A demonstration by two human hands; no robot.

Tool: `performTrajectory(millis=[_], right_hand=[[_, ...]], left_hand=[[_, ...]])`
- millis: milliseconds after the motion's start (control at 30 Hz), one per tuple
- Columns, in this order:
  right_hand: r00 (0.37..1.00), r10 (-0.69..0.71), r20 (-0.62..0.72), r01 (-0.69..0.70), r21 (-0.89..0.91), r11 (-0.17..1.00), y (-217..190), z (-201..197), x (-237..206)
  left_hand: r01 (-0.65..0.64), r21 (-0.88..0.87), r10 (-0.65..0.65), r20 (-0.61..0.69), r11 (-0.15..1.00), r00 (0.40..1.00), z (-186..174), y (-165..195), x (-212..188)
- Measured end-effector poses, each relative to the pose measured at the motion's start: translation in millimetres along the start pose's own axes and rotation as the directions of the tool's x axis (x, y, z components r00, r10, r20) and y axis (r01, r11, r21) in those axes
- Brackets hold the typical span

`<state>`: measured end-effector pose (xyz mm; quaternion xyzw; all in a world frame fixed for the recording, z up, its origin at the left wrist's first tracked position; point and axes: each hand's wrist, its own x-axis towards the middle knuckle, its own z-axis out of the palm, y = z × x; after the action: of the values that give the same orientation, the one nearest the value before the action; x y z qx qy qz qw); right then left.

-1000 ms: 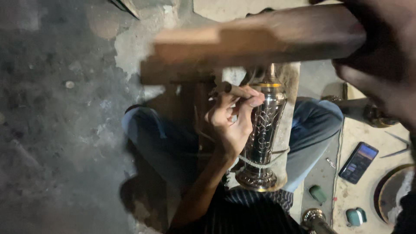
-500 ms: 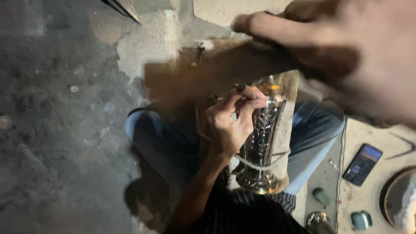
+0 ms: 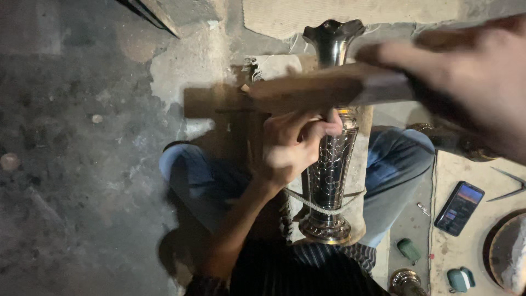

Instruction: The person sits cross-legged on the floor with a brass vase held upright against a cloth pad. They hold a chisel against the vase's etched surface and repeatedly strike it with a wooden mallet, repositioning the chisel around the pattern to chase the decoration.

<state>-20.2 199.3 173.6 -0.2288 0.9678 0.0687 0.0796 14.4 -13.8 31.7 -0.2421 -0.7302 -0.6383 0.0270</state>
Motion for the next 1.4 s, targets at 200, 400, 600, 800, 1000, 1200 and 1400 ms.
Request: performTrajectory(millis=[200,400,600,800,1000,1200,1400], right_hand=[[0.836,0.37,0.406,-0.549,0.592,0.591,5,15,-21],[0.96,0.152,-0.236,0.035,0.638,0.769,24,51,-79],[0.835,0.525,-0.165,-0.288,0.681,0.673,-6,103,-119],[0.603,0.794,-0.078,-0.164,0.962,0.219,-45,150,-115],[0.512,0.809,-0.29,-0.136,0.902,0.41,-32,183,-144],[0.563,0.716,-0.413,-0.158,0.796,0.584,-33,182,-151],[0.678,0.542,-0.497,-0.171,0.61,0.774,-26,162,-139]], left_hand=[[-0.106,-0.031,0.109,0.129,0.994,0.986,0,-16,12],[-0.173,0.117,0.12,0.361,0.978,0.925,2,-37,29],[-0.17,0.096,0.088,0.56,0.981,0.824,13,-40,41],[-0.338,-0.055,0.294,0.639,0.939,0.711,16,-46,64],[-0.347,-0.107,0.312,0.724,0.932,0.615,12,-46,77],[-0.31,-0.076,0.253,0.771,0.948,0.584,10,-40,77],[-0.385,0.104,0.159,0.79,0.917,0.592,10,-36,71]])
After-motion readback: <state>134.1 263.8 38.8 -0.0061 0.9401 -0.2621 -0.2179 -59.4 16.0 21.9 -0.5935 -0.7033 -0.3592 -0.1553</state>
